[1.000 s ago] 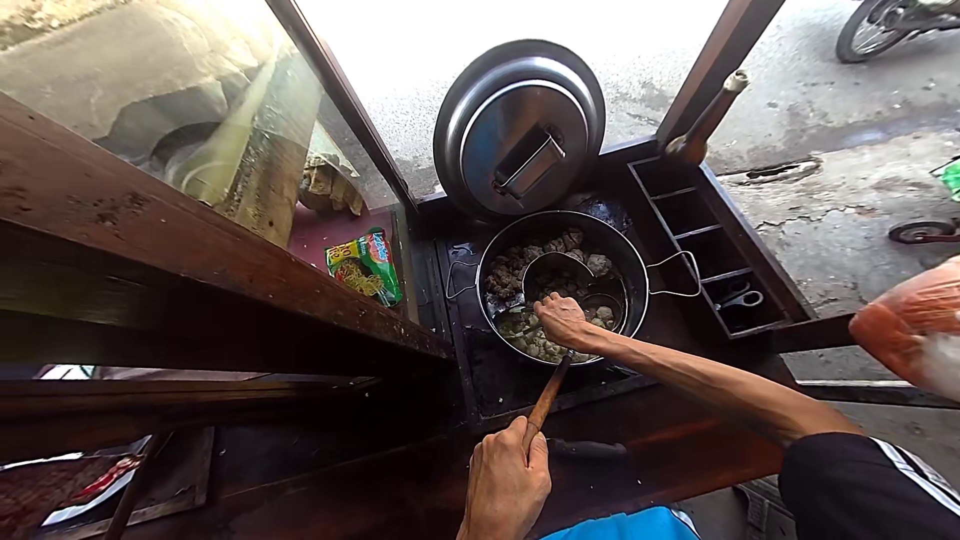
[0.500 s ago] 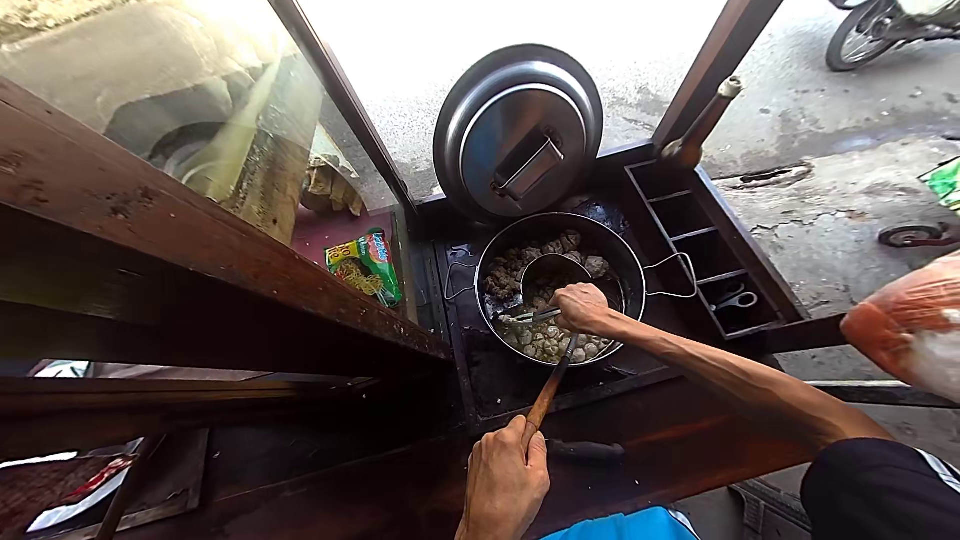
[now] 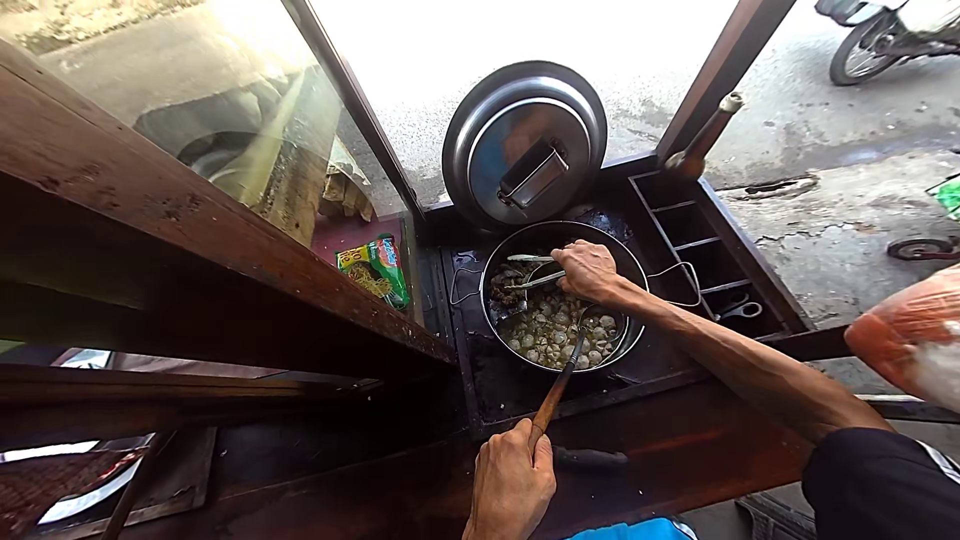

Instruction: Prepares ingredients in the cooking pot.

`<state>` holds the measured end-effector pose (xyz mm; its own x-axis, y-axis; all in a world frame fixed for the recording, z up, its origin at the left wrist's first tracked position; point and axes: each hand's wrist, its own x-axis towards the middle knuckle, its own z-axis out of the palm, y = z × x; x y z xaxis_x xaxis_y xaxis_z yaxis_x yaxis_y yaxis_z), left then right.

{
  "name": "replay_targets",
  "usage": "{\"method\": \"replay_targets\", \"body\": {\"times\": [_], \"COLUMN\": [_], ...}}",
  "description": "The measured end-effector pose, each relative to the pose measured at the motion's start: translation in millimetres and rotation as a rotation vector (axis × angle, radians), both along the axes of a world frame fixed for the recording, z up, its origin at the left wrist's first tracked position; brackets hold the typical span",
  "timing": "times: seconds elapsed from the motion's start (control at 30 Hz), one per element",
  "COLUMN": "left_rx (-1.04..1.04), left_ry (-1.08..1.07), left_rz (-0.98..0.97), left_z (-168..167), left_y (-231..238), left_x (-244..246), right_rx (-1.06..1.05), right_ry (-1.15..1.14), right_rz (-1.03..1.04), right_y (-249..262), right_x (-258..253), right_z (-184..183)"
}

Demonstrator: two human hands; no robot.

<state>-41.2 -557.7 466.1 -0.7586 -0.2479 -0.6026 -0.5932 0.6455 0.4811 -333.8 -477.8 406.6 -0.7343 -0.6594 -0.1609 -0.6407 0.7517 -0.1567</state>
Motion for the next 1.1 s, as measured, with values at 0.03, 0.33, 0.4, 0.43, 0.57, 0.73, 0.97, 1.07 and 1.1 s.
{"method": "replay_targets", "body": {"times": [0.03, 0.33, 0.4, 0.43, 0.57, 0.73, 0.97, 1.07, 1.1], "left_rx": [0.002, -0.02, -0.031, -0.034, -0.037, -0.042, -0.039, -0.036, -0.036], "left_ry": [-0.004, 0.042, 0.057, 0.06, 0.054, 0.058, 0.04, 0.042, 0.037], "left_rz": [0.0, -0.006, -0.017, -0.021, -0.021, -0.014, -0.017, -0.02, -0.022], "left_z": [0.7, -1.4, -1.8, -1.5, 1.3, 1.1, 1.3, -0.3, 0.0], "left_y": [-0.4, 2.1, 4.0, 4.9, 7.1, 7.7, 5.9, 5.9, 5.8], "left_x": [0.2, 0.9, 1.3, 1.3, 1.8, 0.8, -1.7, -2.4, -3.1], "right_rx": [-0.007, 0.174, 0.248, 0.274, 0.286, 0.271, 0.22, 0.2, 0.193], "right_ry": [0.012, -0.147, -0.203, -0.222, -0.286, -0.315, -0.391, -0.421, -0.425], "right_rz": [-0.006, -0.274, -0.286, -0.278, -0.17, -0.056, -0.096, -0.093, -0.09], "right_y": [2.3, 73.4, 77.3, 76.9, 61.7, 28.5, 17.7, 14.5, 12.3], "right_x": [0.2, 24.7, 28.5, 29.7, 36.7, 45.3, 46.7, 46.4, 45.8], "right_z": [-1.1, 47.0, 35.9, 27.2, -8.5, -39.7, -81.4, -91.6, -94.5]}}
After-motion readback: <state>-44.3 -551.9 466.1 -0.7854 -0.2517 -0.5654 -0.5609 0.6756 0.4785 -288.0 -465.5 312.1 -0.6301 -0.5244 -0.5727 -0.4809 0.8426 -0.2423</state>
